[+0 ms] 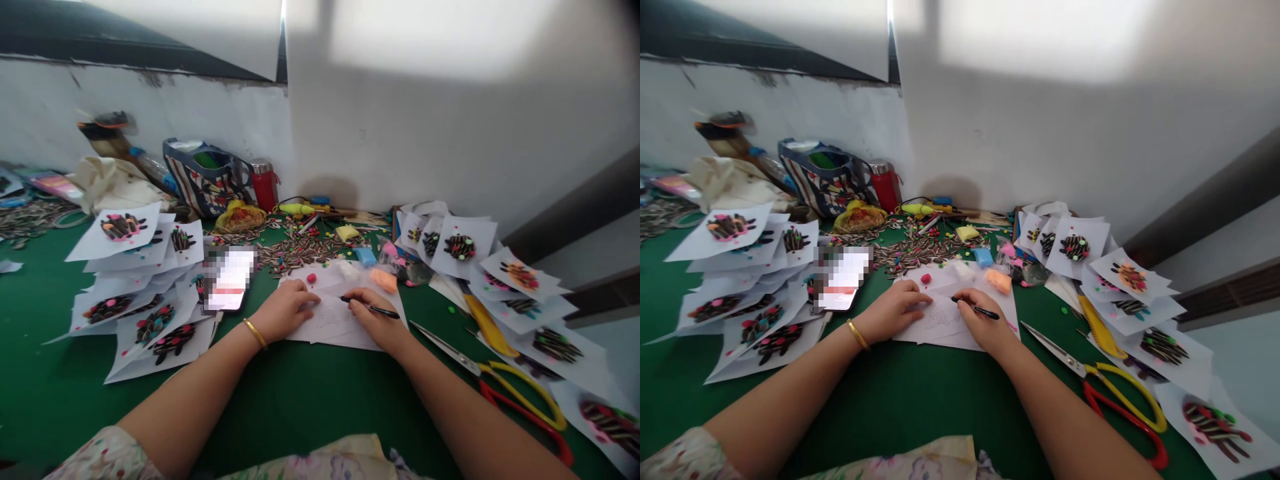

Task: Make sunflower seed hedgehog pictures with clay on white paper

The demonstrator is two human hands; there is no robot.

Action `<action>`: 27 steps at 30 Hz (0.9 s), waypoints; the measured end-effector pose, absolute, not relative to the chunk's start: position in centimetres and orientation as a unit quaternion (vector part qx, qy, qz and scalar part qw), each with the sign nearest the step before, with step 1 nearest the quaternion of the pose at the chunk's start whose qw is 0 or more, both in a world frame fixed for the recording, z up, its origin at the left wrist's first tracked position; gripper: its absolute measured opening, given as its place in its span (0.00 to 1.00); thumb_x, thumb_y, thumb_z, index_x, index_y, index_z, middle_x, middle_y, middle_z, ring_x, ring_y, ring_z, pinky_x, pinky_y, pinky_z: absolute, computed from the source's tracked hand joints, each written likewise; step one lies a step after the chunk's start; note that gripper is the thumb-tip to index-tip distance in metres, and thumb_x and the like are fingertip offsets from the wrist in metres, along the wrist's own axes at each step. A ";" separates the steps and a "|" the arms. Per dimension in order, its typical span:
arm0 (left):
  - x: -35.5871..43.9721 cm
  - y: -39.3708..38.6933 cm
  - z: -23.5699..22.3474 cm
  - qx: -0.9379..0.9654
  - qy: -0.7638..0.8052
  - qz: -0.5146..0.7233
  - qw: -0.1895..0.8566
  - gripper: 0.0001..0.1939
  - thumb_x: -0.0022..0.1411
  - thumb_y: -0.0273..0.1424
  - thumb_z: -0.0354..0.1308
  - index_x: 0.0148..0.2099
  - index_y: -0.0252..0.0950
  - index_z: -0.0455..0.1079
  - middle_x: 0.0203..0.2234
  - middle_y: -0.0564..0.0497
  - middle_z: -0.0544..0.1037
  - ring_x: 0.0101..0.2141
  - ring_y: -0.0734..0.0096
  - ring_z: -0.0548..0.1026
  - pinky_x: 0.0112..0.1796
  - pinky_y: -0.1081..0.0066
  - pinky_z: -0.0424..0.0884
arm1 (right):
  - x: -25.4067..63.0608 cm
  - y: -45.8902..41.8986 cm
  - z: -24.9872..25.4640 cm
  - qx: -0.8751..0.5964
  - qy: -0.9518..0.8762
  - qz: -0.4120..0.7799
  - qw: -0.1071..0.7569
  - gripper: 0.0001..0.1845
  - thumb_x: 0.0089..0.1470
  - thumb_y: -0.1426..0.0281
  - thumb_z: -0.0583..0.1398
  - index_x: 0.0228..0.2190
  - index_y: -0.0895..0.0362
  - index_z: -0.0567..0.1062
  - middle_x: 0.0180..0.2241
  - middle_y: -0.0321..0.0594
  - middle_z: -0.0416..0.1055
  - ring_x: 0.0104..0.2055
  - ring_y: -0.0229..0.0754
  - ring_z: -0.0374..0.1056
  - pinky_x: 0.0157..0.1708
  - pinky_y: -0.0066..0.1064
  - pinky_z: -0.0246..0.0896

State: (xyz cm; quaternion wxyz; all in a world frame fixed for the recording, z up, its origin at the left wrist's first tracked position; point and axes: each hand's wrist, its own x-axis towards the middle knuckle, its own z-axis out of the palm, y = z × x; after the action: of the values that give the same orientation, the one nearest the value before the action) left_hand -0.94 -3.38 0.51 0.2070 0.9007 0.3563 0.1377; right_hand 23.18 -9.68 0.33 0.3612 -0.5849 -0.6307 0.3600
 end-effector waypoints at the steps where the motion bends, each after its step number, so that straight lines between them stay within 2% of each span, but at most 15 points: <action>1: -1.0 -3.4 0.5 0.900 0.357 0.140 0.208 0.16 0.59 0.29 0.60 0.51 0.41 0.75 0.41 0.46 0.71 0.43 0.62 0.69 0.49 0.61 0.66 | 23.1 -9.8 0.4 -0.584 -0.631 0.366 0.357 0.14 0.57 0.64 0.55 0.42 0.54 0.75 0.40 0.40 0.75 0.43 0.46 0.70 0.45 0.37 0.63; 5: -1.0 -3.3 0.4 0.897 0.357 0.149 0.214 0.15 0.63 0.28 0.56 0.50 0.40 0.75 0.40 0.46 0.72 0.44 0.63 0.70 0.49 0.62 0.66 | 22.9 -10.1 0.4 -0.587 -0.618 0.388 0.351 0.14 0.58 0.63 0.55 0.42 0.53 0.75 0.39 0.40 0.75 0.42 0.46 0.71 0.45 0.38 0.65; 10: -0.8 -3.4 0.4 0.892 0.364 0.158 0.215 0.16 0.66 0.26 0.49 0.50 0.39 0.75 0.41 0.46 0.73 0.45 0.63 0.70 0.50 0.63 0.66 | 23.5 -9.7 0.0 -0.585 -0.593 0.398 0.384 0.16 0.57 0.61 0.56 0.44 0.54 0.75 0.38 0.40 0.75 0.40 0.45 0.71 0.42 0.37 0.67; 13: -0.8 -3.6 0.6 0.887 0.375 0.161 0.214 0.14 0.65 0.32 0.54 0.50 0.39 0.75 0.42 0.45 0.73 0.46 0.62 0.70 0.50 0.61 0.65 | 23.7 -9.4 -0.2 -0.582 -0.593 0.394 0.393 0.16 0.57 0.61 0.56 0.44 0.54 0.74 0.38 0.40 0.74 0.39 0.45 0.71 0.42 0.37 0.67; 18: -0.8 -3.8 0.9 0.881 0.393 0.154 0.214 0.29 0.51 0.45 0.67 0.54 0.41 0.73 0.46 0.45 0.70 0.48 0.57 0.67 0.53 0.58 0.64 | 23.7 -9.2 -0.3 -0.590 -0.605 0.379 0.377 0.16 0.57 0.61 0.56 0.44 0.53 0.75 0.36 0.40 0.74 0.38 0.45 0.71 0.40 0.37 0.67; 24: -0.8 -4.0 0.8 0.892 0.384 0.131 0.199 0.40 0.45 0.50 0.69 0.58 0.40 0.69 0.48 0.43 0.69 0.50 0.53 0.66 0.55 0.56 0.61 | 23.7 -9.2 -0.5 -0.589 -0.601 0.386 0.378 0.15 0.57 0.60 0.56 0.43 0.54 0.74 0.36 0.40 0.74 0.37 0.45 0.71 0.39 0.37 0.68; 27: -0.9 -4.0 0.7 0.894 0.380 0.135 0.193 0.40 0.47 0.53 0.67 0.59 0.39 0.68 0.49 0.42 0.68 0.50 0.53 0.66 0.55 0.56 0.61 | 23.8 -9.1 -0.7 -0.586 -0.600 0.390 0.381 0.15 0.58 0.60 0.55 0.42 0.54 0.74 0.35 0.40 0.74 0.38 0.45 0.71 0.39 0.37 0.68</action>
State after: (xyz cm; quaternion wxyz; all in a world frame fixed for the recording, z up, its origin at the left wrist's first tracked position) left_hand -0.89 -4.02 0.69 0.1933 0.8943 0.3805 0.1347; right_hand 23.75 -9.14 -0.69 0.3811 -0.5857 -0.6000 0.3896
